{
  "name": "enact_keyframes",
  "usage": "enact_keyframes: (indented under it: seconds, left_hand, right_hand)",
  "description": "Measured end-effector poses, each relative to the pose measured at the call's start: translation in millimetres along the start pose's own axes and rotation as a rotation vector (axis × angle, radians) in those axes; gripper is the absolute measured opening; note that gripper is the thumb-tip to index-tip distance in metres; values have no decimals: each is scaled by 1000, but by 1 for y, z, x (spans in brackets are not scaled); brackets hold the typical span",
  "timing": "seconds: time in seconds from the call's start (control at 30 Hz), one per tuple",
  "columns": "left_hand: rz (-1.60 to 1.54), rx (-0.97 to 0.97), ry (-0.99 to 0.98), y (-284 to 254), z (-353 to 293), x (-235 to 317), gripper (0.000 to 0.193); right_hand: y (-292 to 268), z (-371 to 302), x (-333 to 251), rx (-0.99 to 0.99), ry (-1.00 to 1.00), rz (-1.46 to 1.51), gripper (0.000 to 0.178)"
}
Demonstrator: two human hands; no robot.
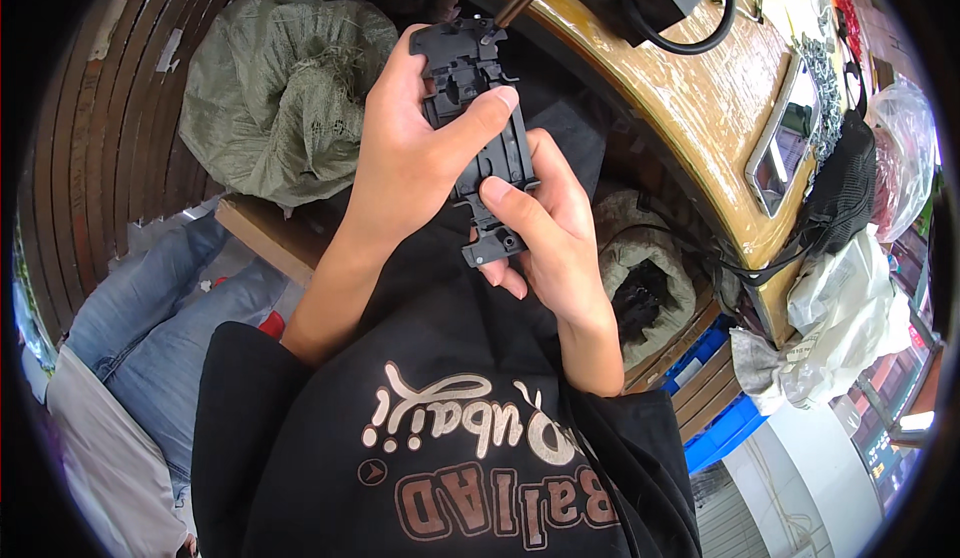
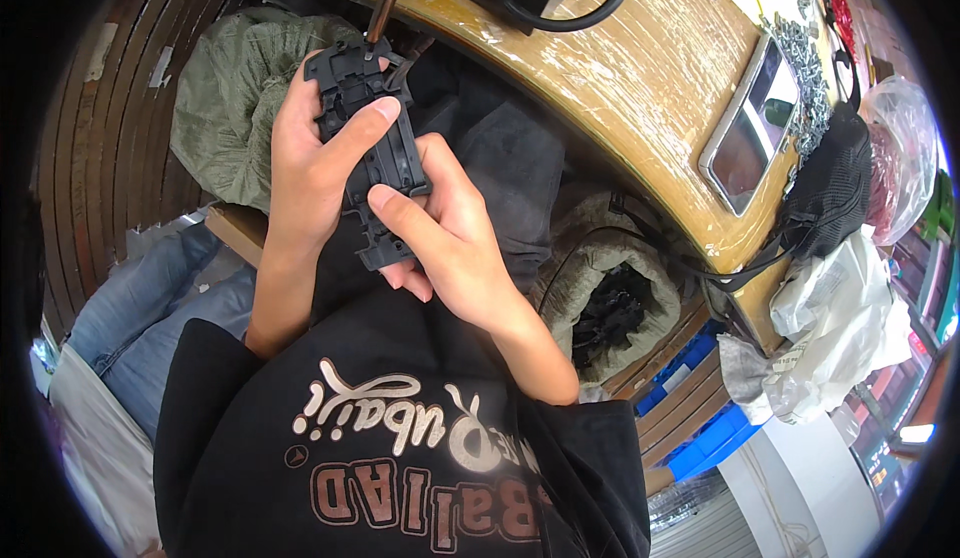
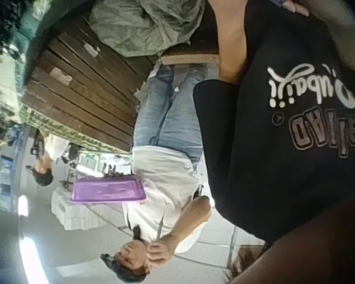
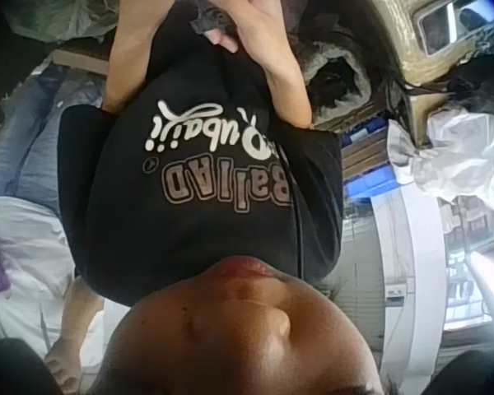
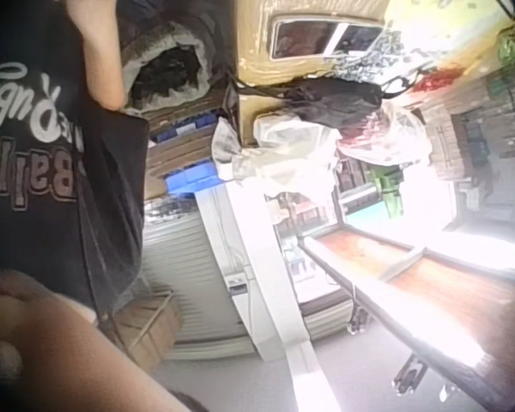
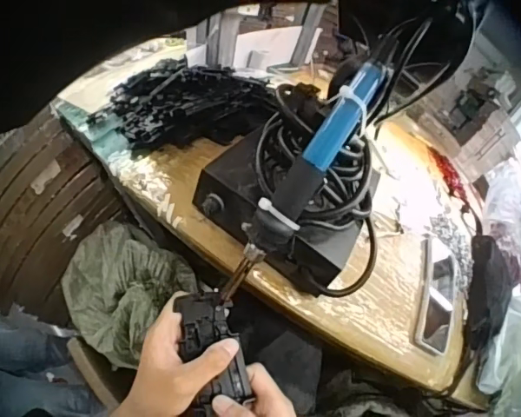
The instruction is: Manually assembling small black plastic housing components and using a handheld assembly tool.
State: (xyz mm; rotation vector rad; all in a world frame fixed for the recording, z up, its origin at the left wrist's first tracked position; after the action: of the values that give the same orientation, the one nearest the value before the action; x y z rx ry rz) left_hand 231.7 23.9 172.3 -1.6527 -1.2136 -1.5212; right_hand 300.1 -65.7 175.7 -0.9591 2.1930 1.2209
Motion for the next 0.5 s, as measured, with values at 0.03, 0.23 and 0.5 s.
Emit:
enact_keyframes:
  seconds: [0.03, 0.23, 0.5]
  left_hand:
    - [14, 7, -7, 0, 0, -1, 24]
    - [35, 44, -14, -1, -6, 0, 25]
    - [68, 45, 3, -1, -5, 2, 24]
  right_hand:
    - [-2, 0, 1, -9, 2, -9, 17]
    - [3, -4, 1, -59, 40, 14, 15]
    - [2, -1, 1, -111, 27, 45, 15]
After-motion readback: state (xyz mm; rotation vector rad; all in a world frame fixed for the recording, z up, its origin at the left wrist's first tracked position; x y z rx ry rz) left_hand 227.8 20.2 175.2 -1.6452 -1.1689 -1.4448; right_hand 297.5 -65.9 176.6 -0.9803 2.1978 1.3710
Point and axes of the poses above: each hand's wrist, its own z-axis towards the middle knuckle, its own y-axis out of the palm, x = y × z, the point moved 6 cm from there along z, towards the middle knuckle, and after that the axes turned 6 degrees about z, right-handed, at the moved point
